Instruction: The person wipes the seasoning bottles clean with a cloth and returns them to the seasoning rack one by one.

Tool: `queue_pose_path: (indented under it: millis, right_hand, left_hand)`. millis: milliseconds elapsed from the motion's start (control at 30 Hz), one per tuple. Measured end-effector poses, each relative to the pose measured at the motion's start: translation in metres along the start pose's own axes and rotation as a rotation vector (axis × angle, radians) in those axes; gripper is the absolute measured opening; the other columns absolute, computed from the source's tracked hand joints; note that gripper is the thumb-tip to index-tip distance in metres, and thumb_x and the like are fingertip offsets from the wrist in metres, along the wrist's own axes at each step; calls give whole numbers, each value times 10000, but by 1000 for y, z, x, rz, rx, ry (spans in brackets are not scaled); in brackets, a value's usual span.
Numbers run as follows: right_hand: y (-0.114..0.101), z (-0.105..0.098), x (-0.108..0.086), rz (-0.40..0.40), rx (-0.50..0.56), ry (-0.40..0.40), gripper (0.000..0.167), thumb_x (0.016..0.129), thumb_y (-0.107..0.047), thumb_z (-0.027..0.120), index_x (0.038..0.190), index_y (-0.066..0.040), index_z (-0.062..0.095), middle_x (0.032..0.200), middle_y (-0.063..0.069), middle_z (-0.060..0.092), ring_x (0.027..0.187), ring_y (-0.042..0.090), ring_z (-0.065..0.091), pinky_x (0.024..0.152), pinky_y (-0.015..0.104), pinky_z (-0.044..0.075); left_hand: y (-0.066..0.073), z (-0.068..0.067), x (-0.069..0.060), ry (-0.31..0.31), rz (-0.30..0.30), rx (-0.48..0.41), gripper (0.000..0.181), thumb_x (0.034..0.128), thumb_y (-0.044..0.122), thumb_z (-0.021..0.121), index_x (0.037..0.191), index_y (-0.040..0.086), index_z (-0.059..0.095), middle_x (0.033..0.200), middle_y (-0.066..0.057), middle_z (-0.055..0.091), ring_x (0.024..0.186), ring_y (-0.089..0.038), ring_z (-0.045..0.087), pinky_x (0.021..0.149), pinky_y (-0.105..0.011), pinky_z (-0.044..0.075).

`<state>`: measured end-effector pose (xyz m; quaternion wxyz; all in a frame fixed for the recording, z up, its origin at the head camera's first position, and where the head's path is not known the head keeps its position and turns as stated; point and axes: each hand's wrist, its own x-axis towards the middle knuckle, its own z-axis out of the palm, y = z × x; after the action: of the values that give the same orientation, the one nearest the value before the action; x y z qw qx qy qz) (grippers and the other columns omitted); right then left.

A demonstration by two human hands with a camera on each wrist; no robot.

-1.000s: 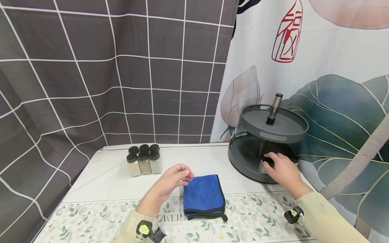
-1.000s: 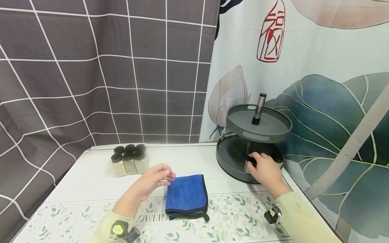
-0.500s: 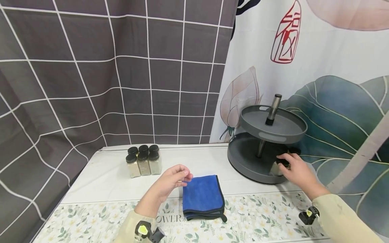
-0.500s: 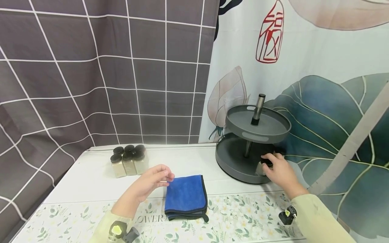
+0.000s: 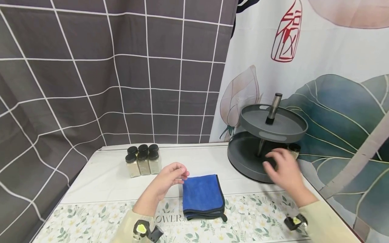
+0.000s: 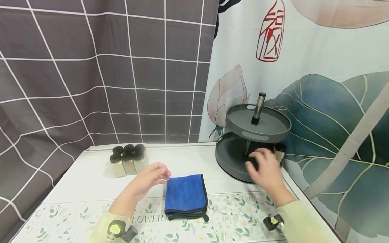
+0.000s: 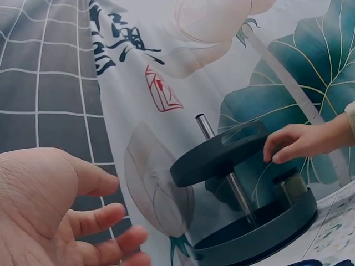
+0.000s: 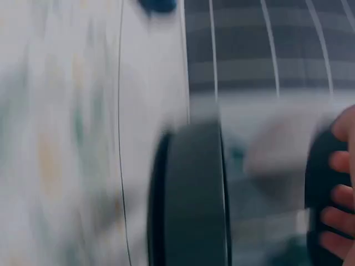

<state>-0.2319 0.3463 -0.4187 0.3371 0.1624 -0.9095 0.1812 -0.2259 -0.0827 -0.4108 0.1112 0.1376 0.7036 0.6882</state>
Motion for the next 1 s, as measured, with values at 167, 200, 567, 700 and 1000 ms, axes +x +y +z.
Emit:
queue_pose_path:
  millis: [167, 200, 567, 700, 1000]
  right_hand:
    - [-86, 45, -4, -223, 127, -286, 388, 860, -322, 770, 1173, -115, 672, 1252, 126, 614, 1143, 319, 587, 962, 540, 493]
    - [-103, 54, -7, -243, 137, -388, 494, 861, -401, 764, 1251, -121, 652, 1310, 139, 597, 1191, 329, 575, 994, 546, 483]
    - [-181, 99, -18, -204, -79, -879, 797, 811, -420, 784, 1497, -156, 477, 1467, 223, 487, 1344, 431, 475, 1067, 620, 411]
    - [-188, 103, -18, -212, -156, -805, 694, 800, -240, 780, 1437, -113, 537, 1367, 251, 567, 1249, 450, 558, 1005, 584, 484]
    - [-190, 111, -23, -232, -170, -683, 537, 836, -131, 740, 1354, -113, 604, 1263, 201, 654, 1160, 389, 635, 947, 515, 542]
  left_hand:
    - [7, -16, 4, 353, 13, 16, 109, 978, 82, 589, 1033, -6, 620, 878, -34, 626, 782, -160, 570, 745, -290, 520]
    - [8, -23, 3, 431, 22, 6, 103, 973, 77, 592, 1039, 4, 621, 855, -1, 610, 761, -142, 554, 712, -258, 505]
    - [-17, -111, -6, 906, 13, 143, 480, 945, 58, 587, 1417, 44, 504, 1285, -131, 456, 1117, -209, 426, 913, -331, 426]
    - [-31, -128, 0, 759, -71, 235, 658, 916, 63, 611, 1533, 82, 383, 1502, -270, 276, 1321, -427, 327, 1070, -589, 363]
    - [-64, -146, 0, 627, 1, 459, 750, 885, -69, 607, 1540, 52, 261, 1467, -363, 276, 1327, -527, 370, 1103, -659, 328]
